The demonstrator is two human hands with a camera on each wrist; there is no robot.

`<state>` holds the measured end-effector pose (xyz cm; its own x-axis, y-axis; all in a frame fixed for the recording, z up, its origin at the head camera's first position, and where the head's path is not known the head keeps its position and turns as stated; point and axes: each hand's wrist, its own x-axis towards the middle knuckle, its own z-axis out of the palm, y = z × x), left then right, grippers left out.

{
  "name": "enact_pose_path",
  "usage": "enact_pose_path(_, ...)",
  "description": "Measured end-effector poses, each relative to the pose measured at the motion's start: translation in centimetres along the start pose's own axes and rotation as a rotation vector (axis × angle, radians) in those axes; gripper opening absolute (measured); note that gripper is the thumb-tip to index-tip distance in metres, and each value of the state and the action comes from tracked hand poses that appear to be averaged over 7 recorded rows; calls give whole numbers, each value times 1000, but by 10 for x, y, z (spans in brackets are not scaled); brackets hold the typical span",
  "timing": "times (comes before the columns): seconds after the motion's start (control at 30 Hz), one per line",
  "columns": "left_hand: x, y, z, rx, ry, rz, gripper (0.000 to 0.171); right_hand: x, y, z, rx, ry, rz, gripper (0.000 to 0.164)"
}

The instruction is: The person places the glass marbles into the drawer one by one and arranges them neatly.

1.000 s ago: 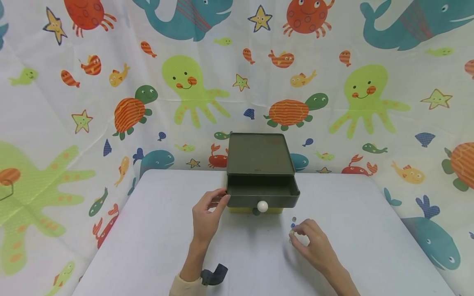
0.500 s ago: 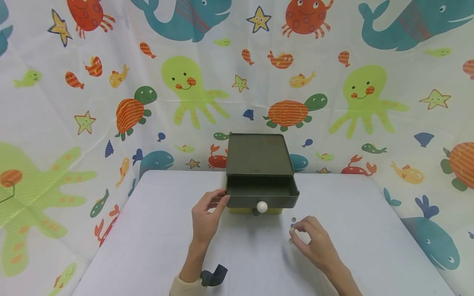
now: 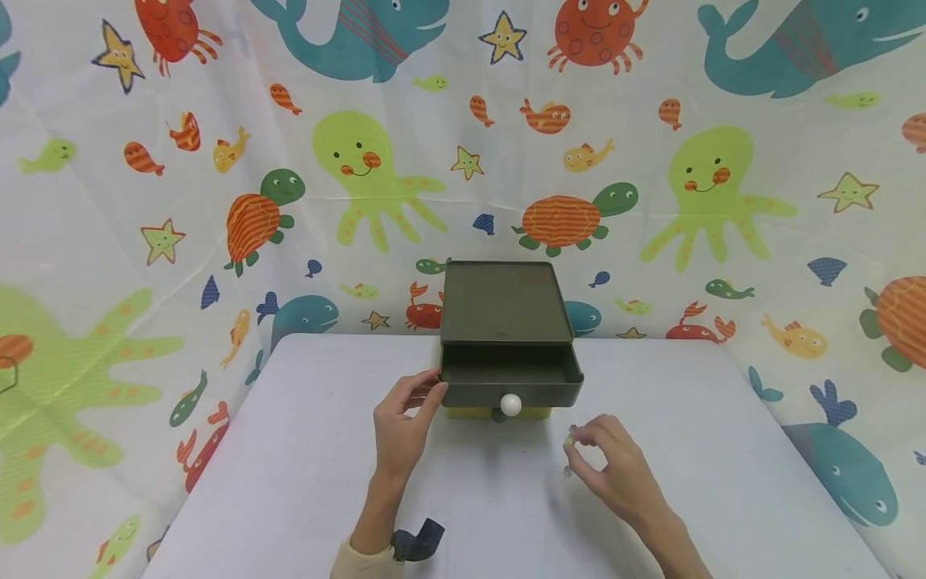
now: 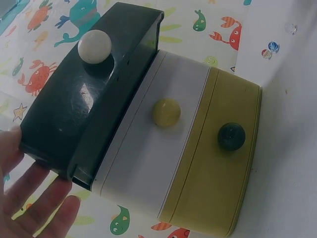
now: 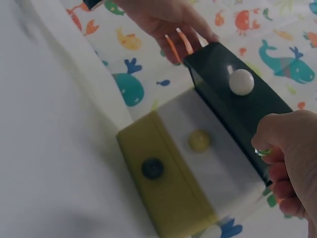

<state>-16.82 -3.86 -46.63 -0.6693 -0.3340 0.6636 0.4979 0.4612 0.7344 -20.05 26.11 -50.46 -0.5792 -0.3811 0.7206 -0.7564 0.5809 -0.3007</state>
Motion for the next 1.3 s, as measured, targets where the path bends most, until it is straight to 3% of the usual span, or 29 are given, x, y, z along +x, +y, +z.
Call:
enact_pose_path(0.13,1,14,-4,-18,-13,-18,24,3,-1,-2,16,-5,-10,24)
enact_pose_path(0.27,0,18,-5,-21,-15,-19,24,6,-2,-5,30,-10,-16,16)
enact_pose_path(0.53,-5,-15,1,-9,-15,-16,25,13,-8,-10,22,-24,0,26)
enact_pose_path(1.03,-7,-16,1,-7,-5,1,22,21,-8,-13,48,-3,-43,12)
enact_pose_path(1.3,-8,-14,1,-13,-3,-2,22,27,-11,-17,54,-7,-43,22)
